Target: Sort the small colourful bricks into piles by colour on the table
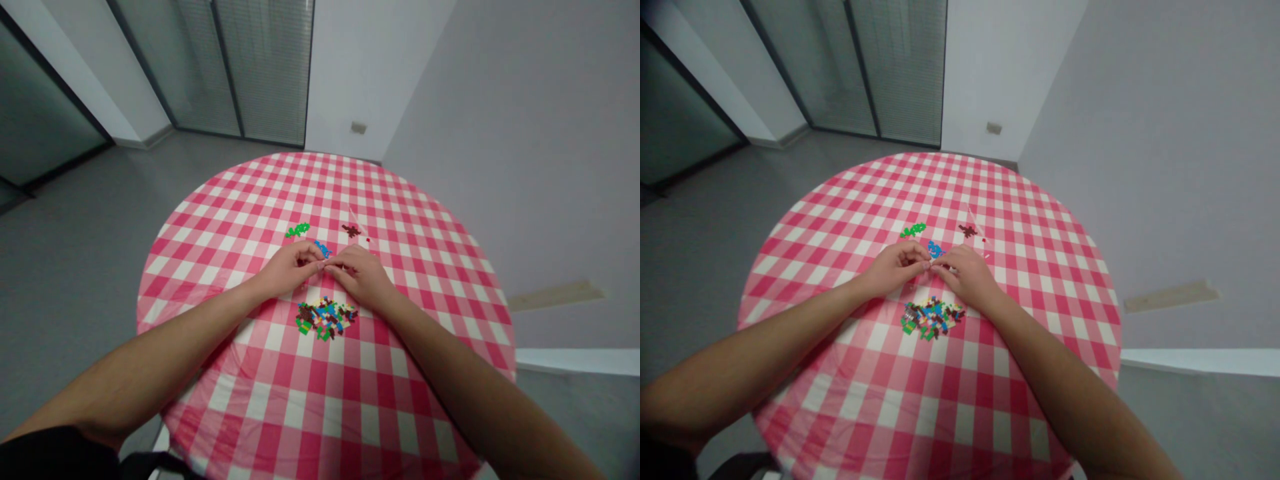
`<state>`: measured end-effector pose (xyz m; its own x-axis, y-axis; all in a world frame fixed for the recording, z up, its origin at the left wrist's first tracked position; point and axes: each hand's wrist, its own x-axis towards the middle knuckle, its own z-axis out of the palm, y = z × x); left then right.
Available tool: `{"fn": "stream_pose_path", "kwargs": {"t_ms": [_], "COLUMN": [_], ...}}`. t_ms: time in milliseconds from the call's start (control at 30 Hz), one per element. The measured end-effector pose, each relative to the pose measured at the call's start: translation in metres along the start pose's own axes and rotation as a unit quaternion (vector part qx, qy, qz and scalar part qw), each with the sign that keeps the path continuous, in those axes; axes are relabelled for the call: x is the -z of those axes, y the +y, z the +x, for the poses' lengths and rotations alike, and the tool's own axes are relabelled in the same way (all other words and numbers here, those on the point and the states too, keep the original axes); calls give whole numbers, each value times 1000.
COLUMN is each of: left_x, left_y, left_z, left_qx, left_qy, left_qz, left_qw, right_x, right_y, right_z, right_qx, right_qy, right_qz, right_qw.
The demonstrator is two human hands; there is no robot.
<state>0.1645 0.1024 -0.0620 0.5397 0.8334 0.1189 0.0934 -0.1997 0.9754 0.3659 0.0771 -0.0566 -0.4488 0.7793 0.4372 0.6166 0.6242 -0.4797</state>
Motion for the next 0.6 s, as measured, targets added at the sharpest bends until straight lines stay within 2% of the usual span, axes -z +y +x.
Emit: {"fn": "stream_pose_path", "kwargs": {"t_ms": [400,600], "left_x": [1,0], "left_y": [-6,-7], "left_z": [1,1], "left_qx": [-13,-10], "left_qy": [-5,27], "left_qz": [4,27], "left_qw": [1000,999], "right_x": [0,3], "right_y": [1,3], "right_z": [-1,0], "right_qx": [-4,-22], "right_qy": [0,8], "right_qz": [1,0], "right_qw": [1000,1000]}}
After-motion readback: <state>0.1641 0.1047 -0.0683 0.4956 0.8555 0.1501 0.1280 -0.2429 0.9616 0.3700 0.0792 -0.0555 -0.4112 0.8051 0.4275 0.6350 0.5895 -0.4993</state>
